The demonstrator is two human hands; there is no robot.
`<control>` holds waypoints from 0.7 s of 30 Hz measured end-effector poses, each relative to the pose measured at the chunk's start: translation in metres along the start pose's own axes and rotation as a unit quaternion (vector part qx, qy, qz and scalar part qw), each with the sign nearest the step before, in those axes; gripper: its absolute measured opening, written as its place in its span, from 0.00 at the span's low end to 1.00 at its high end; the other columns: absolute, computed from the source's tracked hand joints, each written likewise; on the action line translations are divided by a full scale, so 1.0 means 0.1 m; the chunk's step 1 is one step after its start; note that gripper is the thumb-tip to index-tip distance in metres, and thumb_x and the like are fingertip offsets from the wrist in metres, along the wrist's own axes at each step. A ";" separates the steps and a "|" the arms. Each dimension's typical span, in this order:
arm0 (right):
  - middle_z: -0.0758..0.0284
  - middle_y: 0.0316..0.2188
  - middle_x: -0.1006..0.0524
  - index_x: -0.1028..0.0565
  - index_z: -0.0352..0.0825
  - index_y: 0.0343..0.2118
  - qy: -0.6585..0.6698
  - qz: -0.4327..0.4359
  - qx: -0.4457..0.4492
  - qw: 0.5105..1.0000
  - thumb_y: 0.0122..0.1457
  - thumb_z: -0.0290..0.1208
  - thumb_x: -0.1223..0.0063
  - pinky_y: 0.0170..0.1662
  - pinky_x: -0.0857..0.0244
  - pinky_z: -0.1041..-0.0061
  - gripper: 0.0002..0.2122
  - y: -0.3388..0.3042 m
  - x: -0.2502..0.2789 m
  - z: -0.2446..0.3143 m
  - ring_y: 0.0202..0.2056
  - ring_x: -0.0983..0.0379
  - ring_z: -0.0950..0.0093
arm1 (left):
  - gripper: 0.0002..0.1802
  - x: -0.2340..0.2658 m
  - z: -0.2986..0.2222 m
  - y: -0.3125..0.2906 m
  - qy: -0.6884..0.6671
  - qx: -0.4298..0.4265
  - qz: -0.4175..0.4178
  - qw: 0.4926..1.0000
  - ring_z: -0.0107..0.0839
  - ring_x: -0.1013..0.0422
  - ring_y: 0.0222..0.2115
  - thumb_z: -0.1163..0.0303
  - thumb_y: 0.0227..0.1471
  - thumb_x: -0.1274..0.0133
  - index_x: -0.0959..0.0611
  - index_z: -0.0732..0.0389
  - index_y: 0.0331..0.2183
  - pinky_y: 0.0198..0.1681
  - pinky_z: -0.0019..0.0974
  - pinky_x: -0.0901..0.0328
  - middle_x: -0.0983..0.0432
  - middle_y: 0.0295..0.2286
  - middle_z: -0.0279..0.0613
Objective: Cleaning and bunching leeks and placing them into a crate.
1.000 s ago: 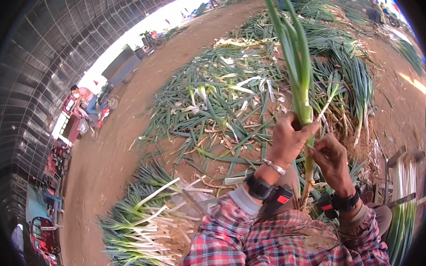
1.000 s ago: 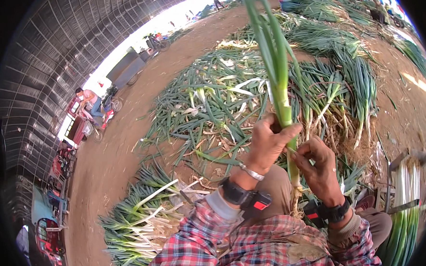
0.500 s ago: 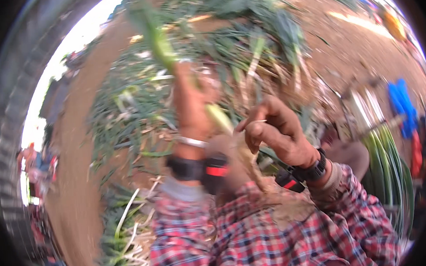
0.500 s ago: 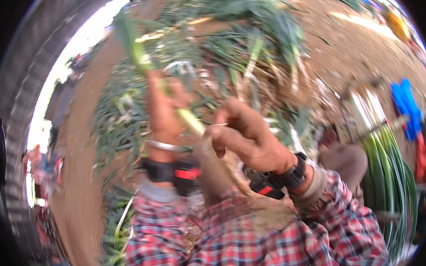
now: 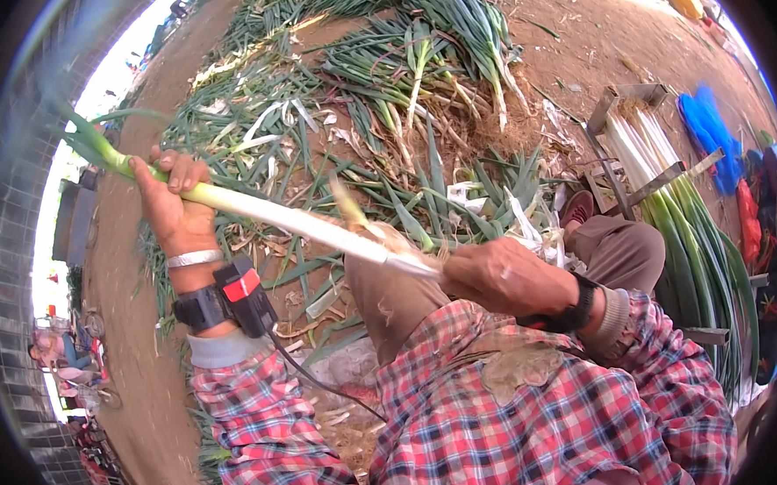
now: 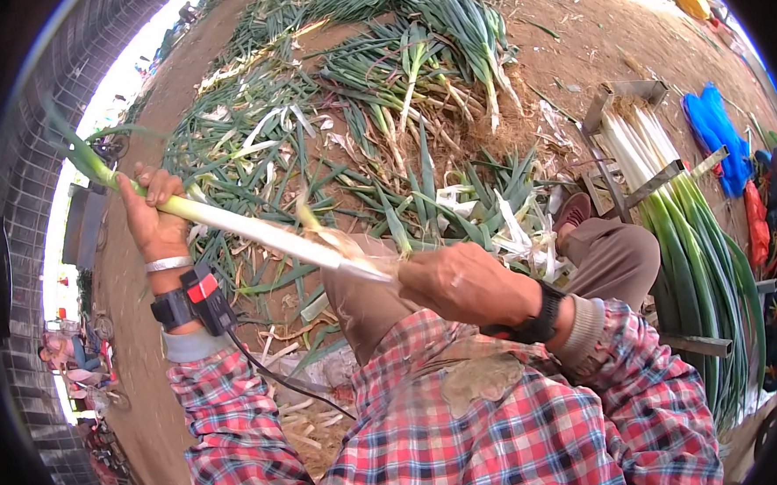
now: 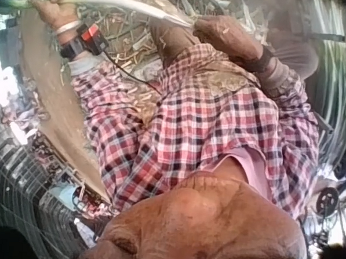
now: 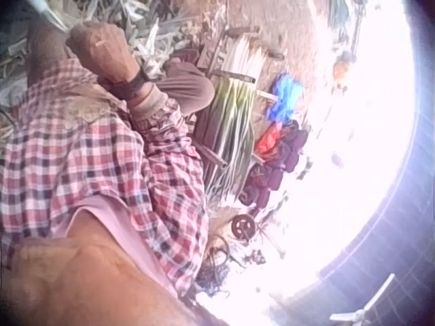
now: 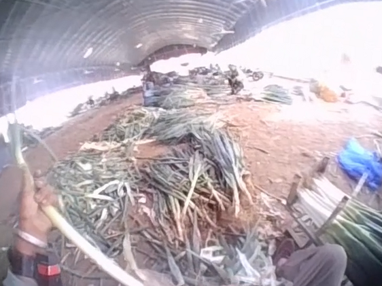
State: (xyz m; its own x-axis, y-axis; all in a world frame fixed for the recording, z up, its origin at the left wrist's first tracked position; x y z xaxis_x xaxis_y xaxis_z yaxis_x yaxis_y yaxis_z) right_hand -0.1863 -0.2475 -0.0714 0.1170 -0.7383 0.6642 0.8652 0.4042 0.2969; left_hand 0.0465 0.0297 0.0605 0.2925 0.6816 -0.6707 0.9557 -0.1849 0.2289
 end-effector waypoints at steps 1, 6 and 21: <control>0.57 0.21 0.32 0.33 0.32 0.26 0.025 0.011 -0.010 1.000 0.56 0.30 0.49 0.26 0.38 0.60 0.08 -0.08 0.00 0.06 0.24 0.32 0.54 | 0.23 0.15 -0.15 -0.01 0.008 -0.019 -0.014 1.000 0.20 0.46 0.15 0.50 0.62 0.61 0.29 0.62 0.30 0.20 0.27 0.46 0.39 0.19 0.32; 0.57 0.19 0.36 0.34 0.30 0.23 0.094 0.040 -0.103 0.989 0.56 0.27 0.47 0.26 0.42 0.62 0.10 -0.83 0.17 -0.05 0.22 0.35 0.55 | 0.25 0.70 -0.46 0.01 -0.052 0.011 -0.044 0.998 0.21 0.47 0.15 0.47 0.61 0.63 0.31 0.60 0.26 0.19 0.26 0.46 0.42 0.17 0.31; 0.63 0.30 0.30 0.28 0.35 0.39 0.055 -0.184 0.062 0.979 0.55 0.38 0.45 0.34 0.36 0.66 0.14 0.62 -0.05 0.30 0.31 0.31 0.62 | 0.21 -0.58 0.00 -0.40 -0.137 0.027 0.208 0.968 0.17 0.47 0.12 0.53 0.60 0.56 0.30 0.65 0.36 0.15 0.24 0.47 0.41 0.17 0.30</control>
State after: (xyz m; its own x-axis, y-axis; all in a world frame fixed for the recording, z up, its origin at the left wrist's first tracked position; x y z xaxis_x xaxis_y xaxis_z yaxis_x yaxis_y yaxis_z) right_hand -0.1479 -0.2025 -0.0351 -0.1343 -0.8970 0.4210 0.7929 0.1575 0.5886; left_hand -0.0083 -0.0026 0.0899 0.6428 0.3282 -0.6922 0.7515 -0.4452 0.4868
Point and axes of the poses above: each hand's wrist, its own y-axis towards the middle knuckle, its own x-axis out of the back of the hand, z = x × y, the point moved 2 cm from there along y, towards the middle knuckle
